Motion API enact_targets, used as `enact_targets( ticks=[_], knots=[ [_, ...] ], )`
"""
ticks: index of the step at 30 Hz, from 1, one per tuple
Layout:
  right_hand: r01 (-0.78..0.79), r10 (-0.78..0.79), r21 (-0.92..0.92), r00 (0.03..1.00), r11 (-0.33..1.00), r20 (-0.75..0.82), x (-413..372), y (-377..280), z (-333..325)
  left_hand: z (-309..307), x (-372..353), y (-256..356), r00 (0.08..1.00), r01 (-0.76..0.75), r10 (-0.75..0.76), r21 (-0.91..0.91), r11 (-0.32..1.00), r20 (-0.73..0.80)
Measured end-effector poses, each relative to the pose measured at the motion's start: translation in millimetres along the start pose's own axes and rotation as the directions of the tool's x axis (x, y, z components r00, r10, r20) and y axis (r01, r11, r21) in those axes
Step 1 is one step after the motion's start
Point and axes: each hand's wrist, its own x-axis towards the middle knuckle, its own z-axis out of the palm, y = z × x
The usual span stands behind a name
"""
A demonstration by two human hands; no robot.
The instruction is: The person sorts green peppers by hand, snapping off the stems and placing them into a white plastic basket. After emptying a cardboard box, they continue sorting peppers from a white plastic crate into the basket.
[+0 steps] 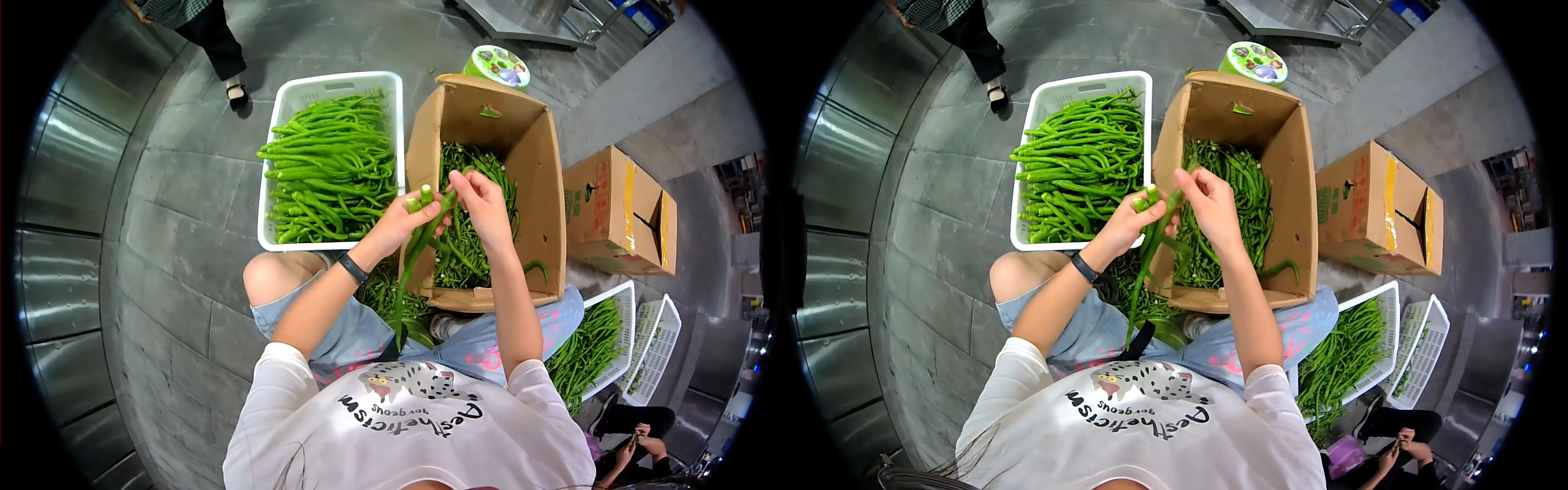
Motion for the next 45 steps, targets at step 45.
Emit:
enact_targets(
  ticks=[45],
  knots=[
    [-0.368, 0.151, -0.633, 0.917, 0.682, -0.37, -92, 168, -122, -286, 48, 49, 0.622, -0.611, 0.158, -0.349, 0.711, -0.766]
  ],
)
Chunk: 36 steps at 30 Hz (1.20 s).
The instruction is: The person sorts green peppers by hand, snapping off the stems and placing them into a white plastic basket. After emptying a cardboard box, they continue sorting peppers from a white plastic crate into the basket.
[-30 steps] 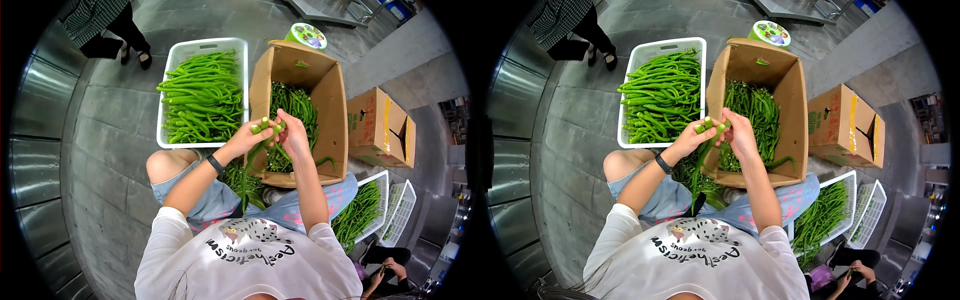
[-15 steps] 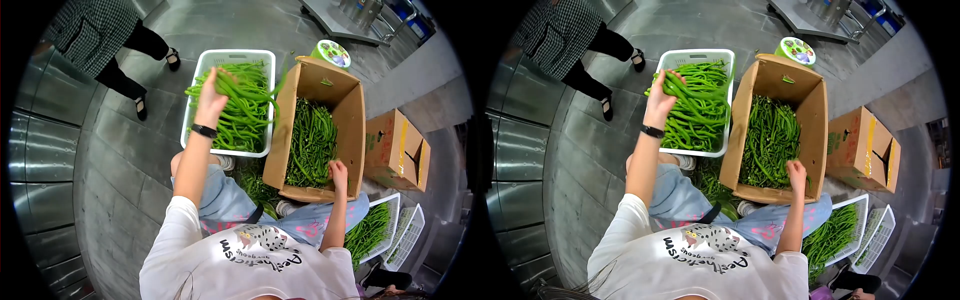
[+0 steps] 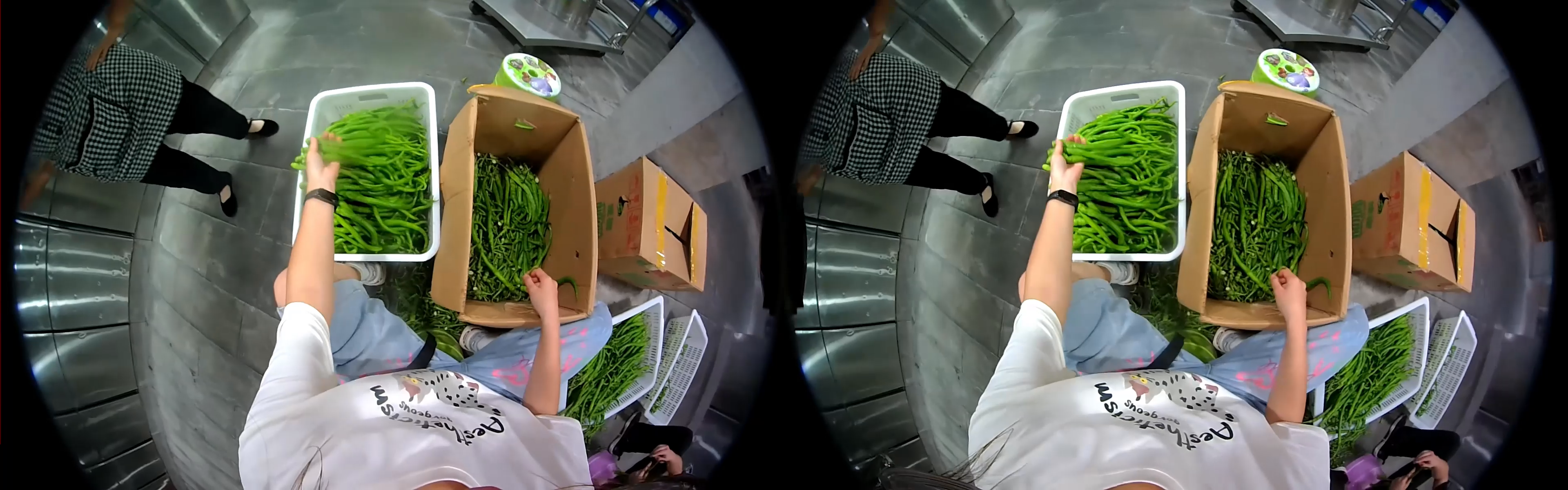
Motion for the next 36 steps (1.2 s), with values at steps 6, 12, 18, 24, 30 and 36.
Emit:
enact_targets(
  ticks=[6, 12, 18, 24, 30, 36],
  knots=[
    [0.042, -0.036, -0.108, 0.998, 0.993, 0.055, -2, -7, 1, -48, 56, 8, 0.999, -0.018, 0.027, 0.246, 0.969, -0.036],
    [0.289, -0.221, -0.141, 0.903, 0.947, 0.369, 5, -5, 26, -8, 1, 9, 0.836, -0.182, 0.474, 0.677, 0.713, -0.275],
    [0.505, -0.125, -0.329, 0.672, 0.798, 0.73, 42, -24, 68, 67, -87, 14, 0.816, -0.274, 0.571, 0.929, 0.25, 0.087],
    [0.278, 0.133, -0.724, 0.881, 0.631, 0.454, 102, 41, 145, 88, -208, -39, 0.844, -0.475, -0.039, 0.778, 0.411, 0.535],
    [0.28, 0.093, -0.72, 0.898, 0.635, 0.431, 116, 74, 157, 108, -244, -89, 0.513, -0.805, -0.232, 0.558, 0.203, 0.826],
    [0.04, 0.024, -0.146, 0.913, 0.989, 0.407, 137, 28, 70, 107, -245, -92, 0.332, -0.942, -0.197, 0.313, -0.123, 0.922]
  ],
)
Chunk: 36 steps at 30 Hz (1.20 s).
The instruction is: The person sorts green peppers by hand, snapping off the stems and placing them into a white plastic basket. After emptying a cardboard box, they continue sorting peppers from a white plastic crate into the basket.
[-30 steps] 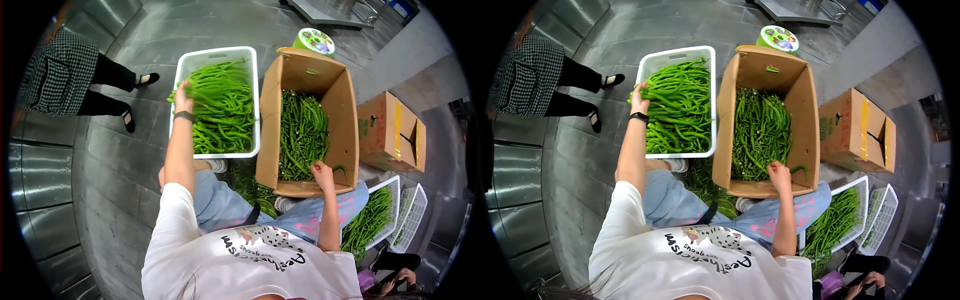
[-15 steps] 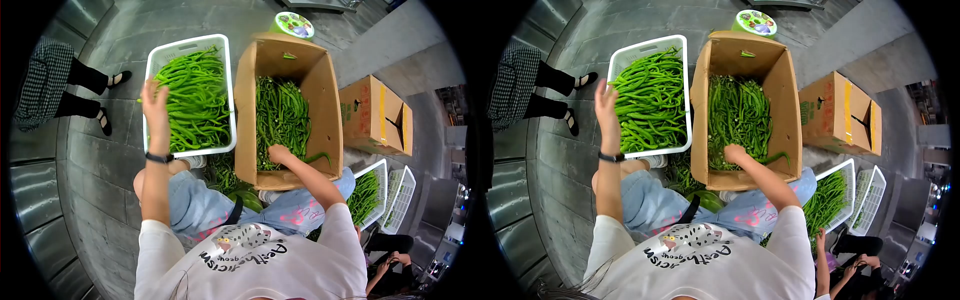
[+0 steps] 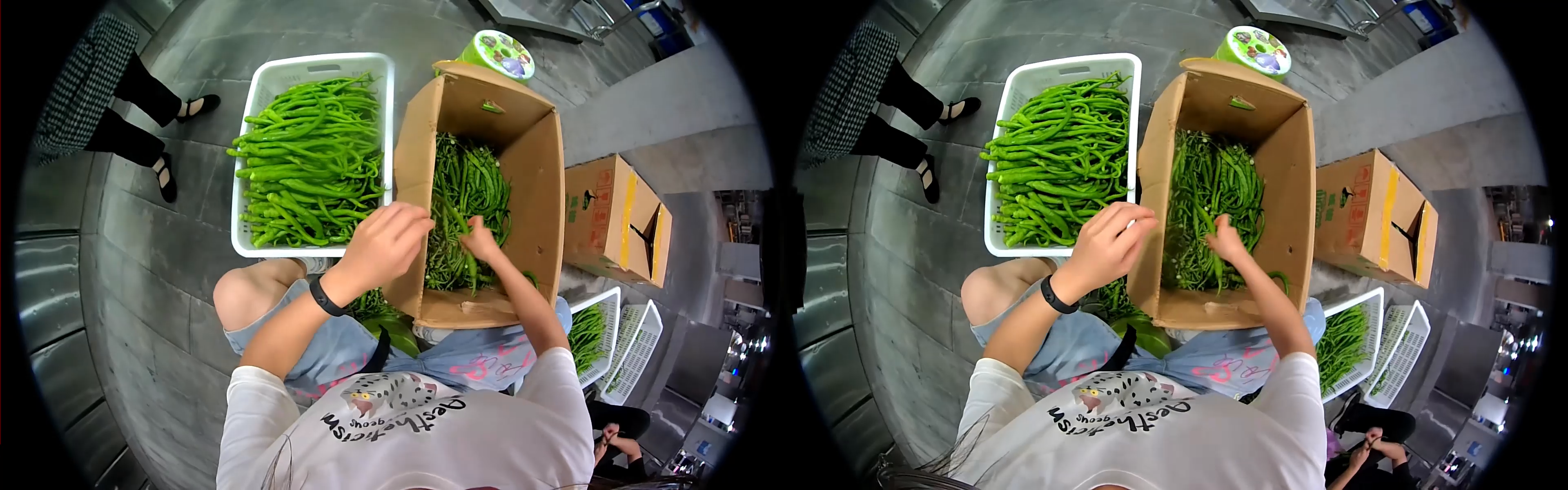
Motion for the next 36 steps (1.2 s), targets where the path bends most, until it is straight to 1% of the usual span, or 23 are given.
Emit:
enact_targets(
  ticks=[2, 4, 6, 7, 8, 9, 10, 11, 13, 14, 16, 17, 18, 20, 23, 24, 26, 27, 30, 32, 34, 35, 36],
  knots=[
    [0.047, -0.04, 0.309, 0.999, 0.95, -0.03, -31, -26, -38, 7, 2, 7, 0.999, -0.052, 0.052, 0.006, 0.999, -0.003],
    [0.019, -0.006, 0.694, 1.0, 0.72, -0.02, -82, -76, -68, 19, -2, 14, 0.985, -0.116, 0.114, 0.01, 0.993, 0.127],
    [0.016, -0.063, 0.834, 0.998, 0.551, 0.022, -125, -107, -79, 28, 3, 25, 0.952, -0.233, 0.231, -0.017, 0.972, 0.199],
    [0.048, -0.071, 0.875, 0.997, 0.482, -0.016, -144, -122, -74, 27, 4, 31, 0.896, -0.29, 0.288, -0.046, 0.956, 0.339],
    [0.082, -0.077, 0.909, 0.996, 0.408, -0.055, -161, -132, -66, 30, 3, 38, 0.856, -0.333, 0.344, -0.098, 0.938, 0.386],
    [0.106, -0.127, 0.875, 0.99, 0.471, -0.052, -177, -135, -60, 36, 0, 46, 0.861, -0.337, 0.388, -0.202, 0.919, 0.328],
    [0.059, -0.165, 0.897, 0.986, 0.438, 0.016, -192, -132, -54, 40, -4, 52, 0.865, -0.342, 0.424, -0.304, 0.889, 0.266],
    [0.084, -0.177, 0.894, 0.984, 0.441, -0.005, -202, -135, -46, 41, -8, 57, 0.851, -0.363, 0.454, -0.328, 0.872, 0.263],
    [0.178, -0.25, 0.88, 0.966, 0.44, -0.07, -216, -136, -40, 44, -15, 66, 0.895, -0.348, 0.429, -0.413, 0.842, 0.12],
    [0.286, -0.253, 0.803, 0.952, 0.522, -0.175, -221, -138, -42, 44, -17, 67, 0.909, -0.322, 0.408, -0.473, 0.82, 0.089],
    [0.458, -0.281, 0.592, 0.885, 0.663, -0.371, -240, -158, -52, 38, -21, 69, 0.983, 0.077, 0.053, -0.651, 0.755, 0.178],
    [0.434, -0.237, 0.69, 0.9, 0.58, -0.366, -249, -160, -57, 35, -22, 70, 0.96, 0.268, -0.121, -0.71, 0.651, 0.252],
    [0.495, -0.304, 0.738, 0.868, 0.458, -0.394, -256, -162, -63, 37, -20, 64, 0.971, 0.228, -0.098, -0.716, 0.66, 0.219],
    [0.602, -0.371, 0.669, 0.798, 0.437, -0.476, -259, -167, -66, 42, -19, 60, 0.985, 0.153, -0.06, -0.669, 0.728, 0.159],
    [0.599, -0.308, 0.573, 0.792, 0.56, -0.527, -247, -184, -63, 35, -17, 72, 0.946, 0.235, -0.036, -0.601, 0.764, 0.324],
    [0.603, -0.336, 0.511, 0.784, 0.613, -0.522, -242, -183, -63, 32, -16, 76, 0.88, 0.38, -0.108, -0.55, 0.744, 0.462],
    [0.601, -0.388, 0.378, 0.772, 0.704, -0.503, -230, -179, -56, 39, -21, 72, 0.936, 0.267, -0.071, -0.565, 0.781, 0.345],
    [0.627, -0.372, 0.332, 0.725, 0.705, -0.58, -230, -187, -54, 37, -22, 71, 0.926, 0.293, -0.085, -0.56, 0.775, 0.367],
    [0.456, -0.218, 0.651, 0.883, 0.607, -0.416, -225, -183, -51, 33, -26, 69, 0.882, 0.379, -0.117, -0.541, 0.75, 0.456],
    [0.353, -0.189, 0.822, 0.935, 0.447, -0.299, -220, -183, -51, 29, -25, 68, 0.835, 0.434, -0.118, -0.513, 0.741, 0.537],
    [0.123, -0.171, 0.962, 0.982, 0.242, -0.083, -217, -183, -57, 32, -30, 66, 0.881, 0.342, -0.032, -0.589, 0.733, 0.471],
    [0.064, -0.154, 0.98, 0.987, 0.188, -0.035, -215, -183, -56, 33, -33, 65, 0.9, 0.294, 0.01, -0.624, 0.724, 0.437],
    [0.1, -0.164, 0.976, 0.984, 0.193, -0.068, -213, -181, -55, 32, -33, 65, 0.903, 0.315, -0.015, -0.638, 0.703, 0.429]
  ],
)
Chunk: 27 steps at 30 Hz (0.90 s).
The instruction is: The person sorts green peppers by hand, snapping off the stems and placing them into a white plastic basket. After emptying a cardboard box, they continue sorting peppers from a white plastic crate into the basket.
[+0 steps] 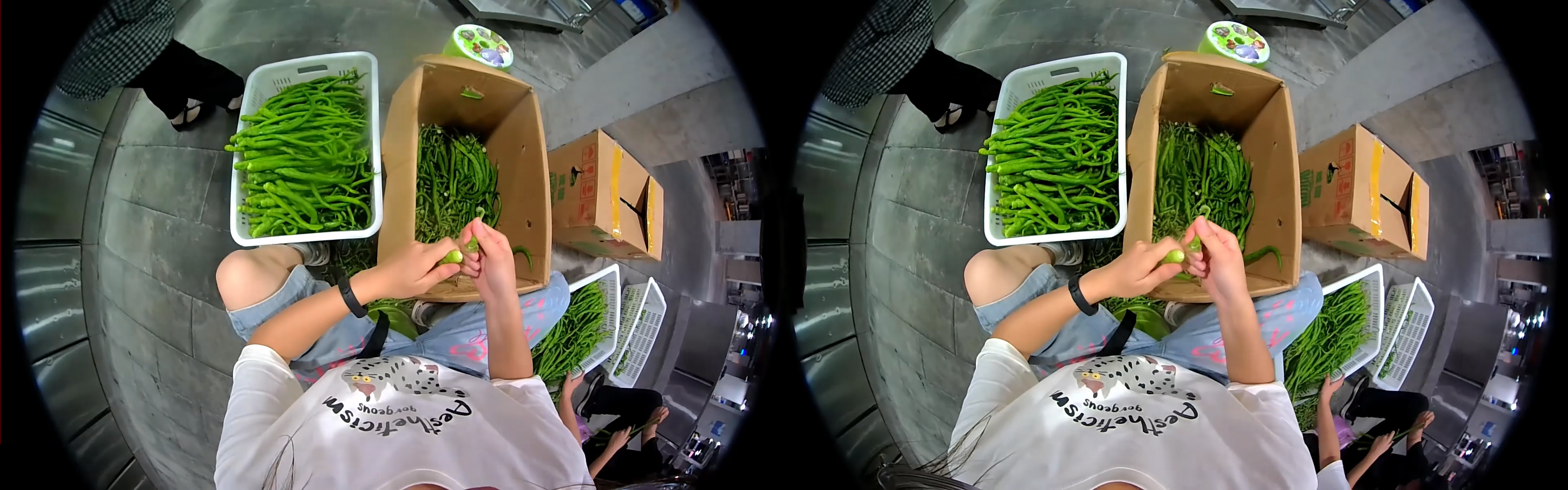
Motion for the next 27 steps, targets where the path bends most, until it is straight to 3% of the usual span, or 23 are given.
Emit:
enact_targets(
  ticks=[2, 3, 4, 5, 6, 7, 9, 10, 11, 12, 13, 14, 16, 17, 18, 19, 20, 24, 26, 27],
  knots=[
    [0.069, -0.069, -0.022, 0.998, 0.997, 0.008, 6, 4, -9, -3, 0, -1, 0.999, 0.021, -0.024, -0.06, 0.998, -0.046],
    [0.103, -0.109, -0.083, 0.992, 0.991, -0.066, 12, 2, -19, -5, -2, -4, 0.993, 0.074, -0.085, -0.127, 0.989, -0.084],
    [0.147, -0.179, -0.223, 0.975, 0.964, -0.131, 20, -4, -28, -5, 1, -6, 0.974, -0.016, -0.022, -0.167, 0.986, -0.226],
    [0.149, -0.233, -0.39, 0.956, 0.909, -0.178, 32, -6, -41, -9, 0, -6, 0.959, 0.04, -0.143, -0.383, 0.923, -0.245],
    [0.135, -0.294, -0.546, 0.932, 0.827, -0.214, 48, -3, -59, -16, 0, -2, 0.935, 0.082, -0.264, -0.58, 0.81, -0.236],
    [0.095, -0.311, -0.717, 0.934, 0.691, -0.176, 69, 8, -90, -23, 2, -3, 0.913, 0.084, -0.312, -0.628, 0.774, -0.263],
    [0.065, -0.309, -0.953, 0.95, 0.297, -0.032, 102, 45, -134, -34, 4, -5, 0.872, 0.076, -0.387, -0.696, 0.713, -0.301],
    [-0.006, -0.114, -0.985, 0.993, 0.17, -0.026, 111, 62, -142, -37, 4, -9, 0.858, 0.062, -0.398, -0.703, 0.708, -0.325],
    [0.02, 0.153, -0.996, 0.988, -0.088, 0.006, 125, 82, -152, -39, 4, -10, 0.845, 0.069, -0.416, -0.703, 0.708, -0.336],
    [0.048, 0.438, -0.996, 0.899, -0.075, 0.01, 134, 101, -158, -40, 4, -13, 0.831, 0.077, -0.434, -0.701, 0.709, -0.348],
    [-0.171, 0.66, -0.985, 0.736, -0.037, -0.152, 139, 112, -156, -41, 4, -15, 0.828, 0.08, -0.437, -0.697, 0.712, -0.352],
    [-0.179, 0.732, -0.98, 0.655, -0.092, -0.188, 147, 118, -155, -42, 4, -16, 0.824, 0.084, -0.441, -0.693, 0.716, -0.355],
    [-0.087, 0.689, -0.923, 0.64, -0.375, -0.341, 185, 132, -150, -43, 5, -19, 0.811, 0.078, -0.453, -0.699, 0.711, -0.37],
    [-0.08, 0.479, -0.919, 0.834, -0.386, -0.274, 201, 149, -166, -43, 6, -20, 0.801, 0.068, -0.462, -0.71, 0.701, -0.38],
    [-0.077, 0.229, -0.914, 0.957, -0.398, -0.18, 210, 154, -166, -44, 7, -21, 0.791, 0.056, -0.471, -0.719, 0.692, -0.391],
    [-0.226, 0.063, -0.93, 0.965, -0.289, -0.254, 221, 157, -168, -45, 8, -23, 0.789, 0.06, -0.482, -0.733, 0.678, -0.381],
    [-0.279, -0.002, -0.918, 0.957, -0.283, -0.291, 232, 160, -170, -47, 8, -25, 0.791, 0.056, -0.486, -0.747, 0.663, -0.371],
    [-0.35, -0.001, -0.866, 0.927, -0.358, -0.375, 258, 200, -200, -51, 15, -26, 0.785, 0.118, -0.519, -0.742, 0.66, -0.337],
    [-0.36, -0.087, -0.872, 0.932, -0.333, -0.351, 251, 188, -193, -56, 18, -25, 0.818, 0.182, -0.503, -0.704, 0.686, -0.279],
    [-0.294, -0.08, -0.891, 0.956, -0.346, -0.284, 244, 168, -188, -58, 19, -24, 0.834, 0.2, -0.498, -0.711, 0.675, -0.239]
  ],
)
